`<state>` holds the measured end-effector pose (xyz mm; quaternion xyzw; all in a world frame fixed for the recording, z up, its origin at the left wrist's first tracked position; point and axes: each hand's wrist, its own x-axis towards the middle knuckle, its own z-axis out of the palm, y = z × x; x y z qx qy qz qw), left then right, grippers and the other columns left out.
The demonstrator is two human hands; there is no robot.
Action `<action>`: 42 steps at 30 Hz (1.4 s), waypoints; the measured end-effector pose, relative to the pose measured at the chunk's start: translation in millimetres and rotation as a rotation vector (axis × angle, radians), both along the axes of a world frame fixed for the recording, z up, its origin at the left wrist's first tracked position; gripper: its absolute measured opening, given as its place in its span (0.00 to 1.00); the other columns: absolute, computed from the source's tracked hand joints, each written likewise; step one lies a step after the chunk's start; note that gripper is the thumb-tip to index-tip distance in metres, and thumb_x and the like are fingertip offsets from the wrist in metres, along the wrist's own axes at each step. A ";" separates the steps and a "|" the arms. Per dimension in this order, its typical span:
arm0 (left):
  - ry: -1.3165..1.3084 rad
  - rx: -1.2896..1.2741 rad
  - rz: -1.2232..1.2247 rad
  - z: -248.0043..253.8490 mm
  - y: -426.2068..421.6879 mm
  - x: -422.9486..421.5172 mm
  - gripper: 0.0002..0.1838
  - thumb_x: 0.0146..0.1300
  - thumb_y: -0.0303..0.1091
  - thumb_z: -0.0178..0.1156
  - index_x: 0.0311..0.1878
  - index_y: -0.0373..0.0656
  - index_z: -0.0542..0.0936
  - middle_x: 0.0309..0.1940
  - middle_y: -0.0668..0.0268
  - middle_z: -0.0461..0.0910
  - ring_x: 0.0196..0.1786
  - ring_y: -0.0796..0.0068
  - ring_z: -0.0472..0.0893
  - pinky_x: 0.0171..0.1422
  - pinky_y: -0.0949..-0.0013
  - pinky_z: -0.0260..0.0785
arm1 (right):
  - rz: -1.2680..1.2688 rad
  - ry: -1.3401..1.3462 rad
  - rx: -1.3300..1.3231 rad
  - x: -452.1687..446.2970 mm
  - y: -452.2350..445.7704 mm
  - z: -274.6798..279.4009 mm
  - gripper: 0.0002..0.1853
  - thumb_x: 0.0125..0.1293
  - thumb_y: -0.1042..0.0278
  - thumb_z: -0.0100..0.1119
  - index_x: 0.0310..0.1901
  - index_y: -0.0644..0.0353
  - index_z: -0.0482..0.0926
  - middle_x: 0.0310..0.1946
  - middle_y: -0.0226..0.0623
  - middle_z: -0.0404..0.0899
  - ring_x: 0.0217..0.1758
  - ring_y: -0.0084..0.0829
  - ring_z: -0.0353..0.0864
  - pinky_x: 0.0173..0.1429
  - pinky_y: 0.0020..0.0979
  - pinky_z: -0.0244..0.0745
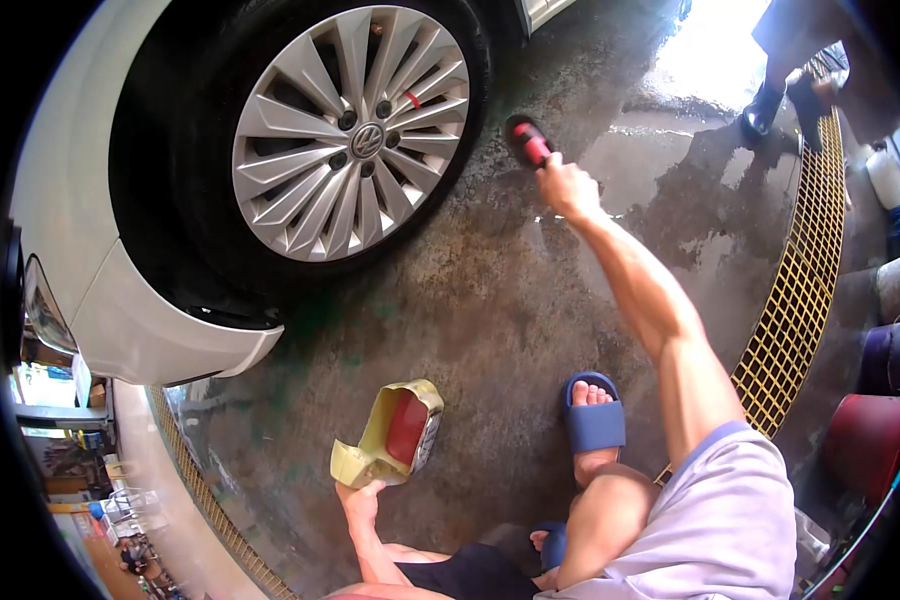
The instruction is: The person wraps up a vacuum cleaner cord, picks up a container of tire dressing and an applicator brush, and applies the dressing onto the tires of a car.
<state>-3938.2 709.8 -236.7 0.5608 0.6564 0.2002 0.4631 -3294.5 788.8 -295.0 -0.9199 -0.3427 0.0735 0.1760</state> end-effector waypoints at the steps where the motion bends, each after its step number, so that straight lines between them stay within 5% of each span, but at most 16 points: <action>1: -0.006 -0.006 -0.001 -0.6 -0.3 -0.7 0.26 0.45 0.16 0.68 0.53 0.32 0.86 0.47 0.64 0.89 0.49 0.71 0.87 0.56 0.66 0.79 | -0.060 -0.002 0.075 17.6 -3.7 8.4 0.23 0.78 0.47 0.56 0.58 0.61 0.74 0.37 0.57 0.89 0.44 0.59 0.91 0.51 0.58 0.85; 4: -0.054 -0.010 0.016 -3.6 0.3 -0.1 0.27 0.45 0.16 0.68 0.54 0.32 0.85 0.48 0.64 0.89 0.49 0.71 0.87 0.56 0.66 0.79 | -0.062 0.002 0.495 47.2 -4.0 58.1 0.27 0.79 0.46 0.58 0.69 0.55 0.73 0.39 0.62 0.88 0.46 0.64 0.89 0.51 0.57 0.82; 8: -0.026 -0.025 0.048 0.4 -1.6 3.7 0.28 0.44 0.14 0.69 0.55 0.32 0.85 0.48 0.63 0.89 0.49 0.70 0.88 0.57 0.65 0.80 | 0.209 -0.362 0.792 49.2 25.1 135.1 0.29 0.78 0.47 0.60 0.73 0.51 0.70 0.41 0.52 0.89 0.41 0.61 0.89 0.47 0.56 0.83; 12: -0.053 -0.031 0.085 2.2 -2.2 6.4 0.28 0.44 0.14 0.69 0.54 0.32 0.85 0.48 0.63 0.89 0.50 0.70 0.87 0.58 0.65 0.80 | 0.263 -0.662 0.553 56.9 57.8 136.5 0.28 0.78 0.47 0.59 0.74 0.46 0.69 0.34 0.47 0.85 0.32 0.54 0.89 0.34 0.52 0.85; 17: -0.037 -0.020 0.063 3.2 -1.4 4.9 0.29 0.44 0.15 0.69 0.55 0.33 0.85 0.49 0.64 0.88 0.50 0.71 0.87 0.59 0.65 0.79 | 0.036 -0.173 0.409 36.3 68.6 45.7 0.31 0.79 0.48 0.56 0.74 0.57 0.65 0.37 0.60 0.87 0.38 0.64 0.89 0.42 0.59 0.84; 20: -0.104 -0.013 0.063 0.2 -0.2 3.0 0.29 0.44 0.15 0.69 0.56 0.33 0.85 0.48 0.64 0.88 0.50 0.71 0.87 0.59 0.65 0.79 | 0.095 0.332 0.254 4.7 57.8 4.4 0.24 0.76 0.53 0.60 0.61 0.65 0.74 0.42 0.67 0.86 0.48 0.67 0.88 0.54 0.59 0.84; 21: -0.101 -0.016 0.065 0.2 0.4 2.3 0.29 0.44 0.15 0.69 0.56 0.34 0.85 0.48 0.64 0.88 0.50 0.71 0.87 0.59 0.65 0.79 | 0.176 0.233 0.233 -2.1 52.7 -17.6 0.23 0.75 0.52 0.61 0.58 0.65 0.77 0.44 0.68 0.86 0.50 0.66 0.87 0.56 0.57 0.83; 24: -0.083 -0.028 0.084 -2.3 -3.1 -0.9 0.29 0.44 0.16 0.70 0.56 0.34 0.85 0.48 0.65 0.88 0.50 0.71 0.87 0.59 0.65 0.79 | -0.067 0.702 0.275 -26.5 35.2 26.0 0.25 0.75 0.49 0.61 0.58 0.65 0.78 0.44 0.65 0.86 0.53 0.63 0.87 0.59 0.56 0.80; 28: -0.059 -0.028 0.078 -2.4 -1.4 -1.6 0.28 0.44 0.15 0.70 0.55 0.33 0.85 0.48 0.64 0.88 0.49 0.71 0.87 0.57 0.65 0.79 | 0.082 0.150 0.904 0.7 60.4 94.8 0.31 0.77 0.46 0.59 0.72 0.57 0.73 0.41 0.60 0.88 0.45 0.58 0.90 0.51 0.49 0.82; 31: -0.055 -0.021 0.066 6.7 -2.6 9.3 0.26 0.45 0.16 0.70 0.53 0.32 0.85 0.46 0.63 0.89 0.48 0.71 0.87 0.56 0.65 0.80 | 0.289 0.171 0.968 -7.3 60.8 225.1 0.30 0.78 0.45 0.58 0.75 0.51 0.71 0.29 0.51 0.87 0.35 0.54 0.90 0.45 0.48 0.81; 34: -0.064 -0.013 0.066 7.0 -2.0 9.5 0.26 0.45 0.16 0.70 0.53 0.32 0.85 0.46 0.63 0.89 0.48 0.71 0.88 0.56 0.65 0.80 | 0.416 -0.231 0.799 0.7 85.0 272.9 0.31 0.82 0.41 0.52 0.76 0.52 0.70 0.50 0.60 0.87 0.53 0.58 0.89 0.58 0.53 0.79; 38: -0.028 -0.020 0.043 8.1 2.5 11.0 0.25 0.45 0.17 0.70 0.53 0.33 0.86 0.46 0.64 0.90 0.48 0.72 0.88 0.55 0.66 0.80 | 0.249 -0.029 0.847 29.7 112.6 231.3 0.30 0.82 0.39 0.48 0.73 0.53 0.73 0.49 0.59 0.86 0.53 0.56 0.88 0.57 0.49 0.80; 40: 0.008 -0.012 0.051 11.5 0.2 11.8 0.25 0.46 0.17 0.69 0.52 0.34 0.86 0.46 0.65 0.90 0.48 0.73 0.88 0.55 0.66 0.80 | 0.052 0.209 0.821 46.1 120.6 183.9 0.31 0.81 0.37 0.47 0.68 0.55 0.76 0.58 0.61 0.84 0.65 0.65 0.80 0.67 0.53 0.75; 42: 0.032 -0.012 0.054 9.2 0.0 8.2 0.24 0.47 0.19 0.69 0.52 0.35 0.87 0.46 0.67 0.90 0.48 0.73 0.88 0.55 0.66 0.80 | -0.121 0.499 0.738 39.1 115.6 134.4 0.32 0.82 0.38 0.42 0.51 0.65 0.79 0.32 0.49 0.85 0.32 0.46 0.87 0.37 0.46 0.82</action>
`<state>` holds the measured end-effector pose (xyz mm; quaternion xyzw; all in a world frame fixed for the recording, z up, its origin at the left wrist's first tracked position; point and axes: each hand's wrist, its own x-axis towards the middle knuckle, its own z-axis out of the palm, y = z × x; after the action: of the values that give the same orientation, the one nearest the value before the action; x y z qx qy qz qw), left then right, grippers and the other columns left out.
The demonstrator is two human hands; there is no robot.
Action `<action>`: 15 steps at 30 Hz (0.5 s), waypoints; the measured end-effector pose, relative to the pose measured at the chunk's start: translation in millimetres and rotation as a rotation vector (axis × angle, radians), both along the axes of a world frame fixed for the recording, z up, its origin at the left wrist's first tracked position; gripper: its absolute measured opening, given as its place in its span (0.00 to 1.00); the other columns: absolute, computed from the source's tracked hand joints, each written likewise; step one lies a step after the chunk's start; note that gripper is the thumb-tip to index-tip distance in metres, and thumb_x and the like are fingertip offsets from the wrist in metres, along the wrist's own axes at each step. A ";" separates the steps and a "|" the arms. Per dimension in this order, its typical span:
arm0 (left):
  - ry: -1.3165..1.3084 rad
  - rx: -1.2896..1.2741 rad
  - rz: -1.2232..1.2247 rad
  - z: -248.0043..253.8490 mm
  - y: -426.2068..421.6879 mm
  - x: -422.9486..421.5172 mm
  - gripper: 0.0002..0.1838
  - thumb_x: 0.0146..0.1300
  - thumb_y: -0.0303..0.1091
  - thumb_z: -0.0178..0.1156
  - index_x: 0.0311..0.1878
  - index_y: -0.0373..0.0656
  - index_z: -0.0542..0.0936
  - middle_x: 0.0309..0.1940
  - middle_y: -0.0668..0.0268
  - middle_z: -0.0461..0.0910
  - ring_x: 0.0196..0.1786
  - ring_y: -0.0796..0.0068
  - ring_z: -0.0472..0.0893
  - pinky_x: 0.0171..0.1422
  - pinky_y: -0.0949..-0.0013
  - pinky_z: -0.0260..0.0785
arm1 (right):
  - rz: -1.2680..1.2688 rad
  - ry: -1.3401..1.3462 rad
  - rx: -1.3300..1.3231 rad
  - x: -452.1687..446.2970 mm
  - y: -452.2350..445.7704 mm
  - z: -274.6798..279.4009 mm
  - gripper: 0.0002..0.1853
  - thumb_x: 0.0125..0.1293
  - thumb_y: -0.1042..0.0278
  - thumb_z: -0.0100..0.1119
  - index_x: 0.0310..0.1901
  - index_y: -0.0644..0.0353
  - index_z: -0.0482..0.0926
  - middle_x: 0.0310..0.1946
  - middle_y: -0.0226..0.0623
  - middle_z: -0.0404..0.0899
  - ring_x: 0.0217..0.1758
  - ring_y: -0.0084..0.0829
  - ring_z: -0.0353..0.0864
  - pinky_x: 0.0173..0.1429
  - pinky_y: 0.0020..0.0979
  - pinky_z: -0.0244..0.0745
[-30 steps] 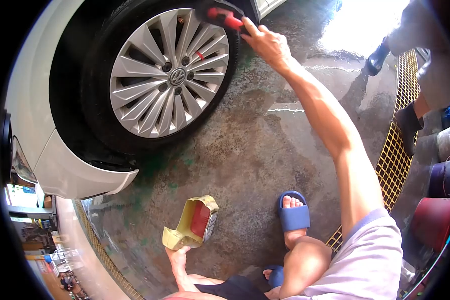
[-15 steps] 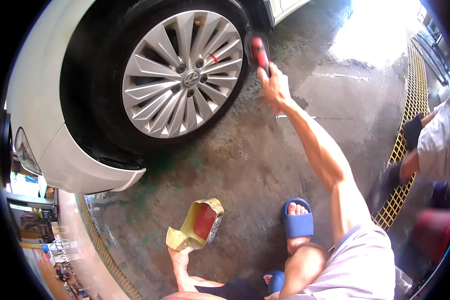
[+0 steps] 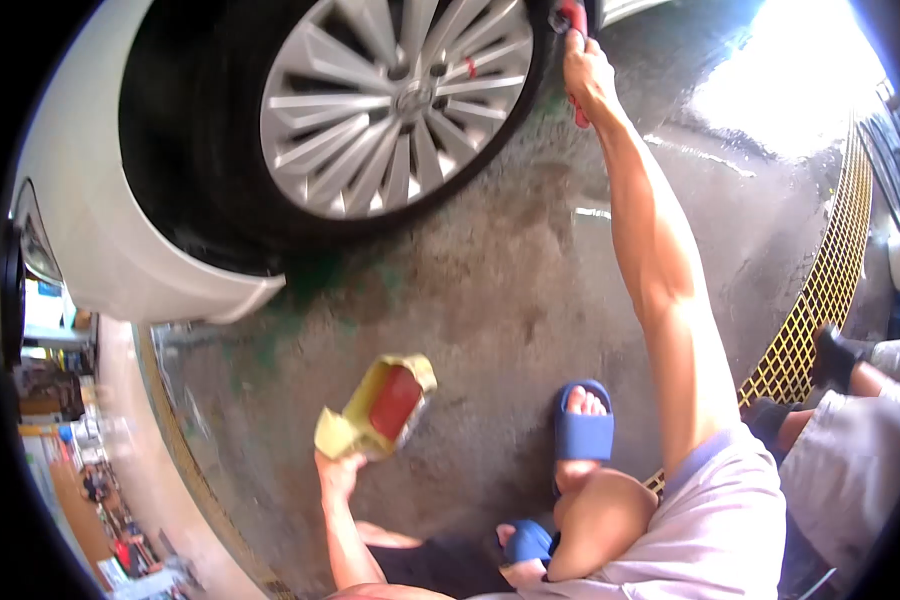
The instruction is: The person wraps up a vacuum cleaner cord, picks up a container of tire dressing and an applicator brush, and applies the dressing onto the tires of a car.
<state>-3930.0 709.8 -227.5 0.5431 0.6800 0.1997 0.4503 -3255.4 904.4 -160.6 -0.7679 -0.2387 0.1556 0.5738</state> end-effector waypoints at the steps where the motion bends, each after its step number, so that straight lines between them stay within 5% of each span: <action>1: 0.004 -0.014 -0.005 0.9 1.4 2.4 0.23 0.47 0.19 0.69 0.52 0.35 0.87 0.46 0.66 0.91 0.48 0.73 0.88 0.55 0.66 0.80 | 0.016 0.112 0.018 -0.4 1.2 -41.2 0.32 0.82 0.36 0.42 0.49 0.64 0.78 0.28 0.44 0.80 0.25 0.39 0.80 0.29 0.43 0.76; 2: 0.007 -0.023 -0.010 1.9 4.0 4.5 0.23 0.48 0.20 0.69 0.51 0.34 0.87 0.46 0.66 0.91 0.48 0.73 0.88 0.55 0.66 0.80 | 0.028 0.225 0.037 -6.0 4.5 -83.6 0.33 0.82 0.34 0.42 0.46 0.63 0.77 0.24 0.39 0.76 0.18 0.31 0.73 0.21 0.40 0.71; 4: 0.069 -0.029 -0.067 1.7 5.2 2.9 0.22 0.49 0.20 0.68 0.51 0.33 0.88 0.45 0.66 0.92 0.48 0.73 0.88 0.55 0.67 0.80 | 0.011 0.342 -0.138 -37.8 5.2 -140.8 0.32 0.82 0.34 0.41 0.41 0.61 0.75 0.22 0.37 0.74 0.18 0.31 0.72 0.20 0.39 0.70; 6: 0.054 -0.033 -0.067 -6.0 2.4 -4.0 0.22 0.49 0.20 0.68 0.51 0.33 0.88 0.44 0.65 0.92 0.48 0.74 0.88 0.56 0.68 0.79 | 0.006 0.773 -0.106 -92.5 -0.8 -170.2 0.33 0.80 0.28 0.43 0.34 0.55 0.71 0.20 0.33 0.71 0.17 0.30 0.69 0.20 0.36 0.68; 8: 0.012 -0.033 -0.033 -9.1 0.8 -3.3 0.23 0.49 0.19 0.68 0.53 0.33 0.87 0.45 0.66 0.91 0.49 0.75 0.88 0.56 0.69 0.79 | 0.084 0.845 -0.219 -141.7 -3.5 -208.6 0.33 0.82 0.32 0.42 0.39 0.61 0.75 0.22 0.39 0.76 0.19 0.33 0.75 0.21 0.39 0.72; 11: 0.000 -0.058 -0.004 -10.1 -1.2 -5.9 0.23 0.50 0.17 0.67 0.53 0.33 0.87 0.46 0.66 0.91 0.48 0.75 0.87 0.55 0.70 0.78 | 0.058 1.125 -0.040 -225.6 -11.6 -201.3 0.23 0.81 0.37 0.44 0.49 0.50 0.69 0.27 0.32 0.71 0.23 0.28 0.70 0.24 0.35 0.71; 15: -0.013 -0.037 -0.004 -10.1 -2.6 -8.1 0.22 0.50 0.17 0.67 0.53 0.34 0.87 0.46 0.67 0.91 0.48 0.75 0.87 0.56 0.69 0.78 | 0.015 1.405 0.029 -306.3 -8.0 -172.1 0.25 0.82 0.34 0.38 0.47 0.50 0.68 0.25 0.33 0.69 0.22 0.30 0.69 0.23 0.38 0.69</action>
<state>-3938.1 707.1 -237.5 0.5347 0.6796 0.1899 0.4650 -3561.6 896.3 -332.6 -0.4761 0.1809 0.6156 0.6014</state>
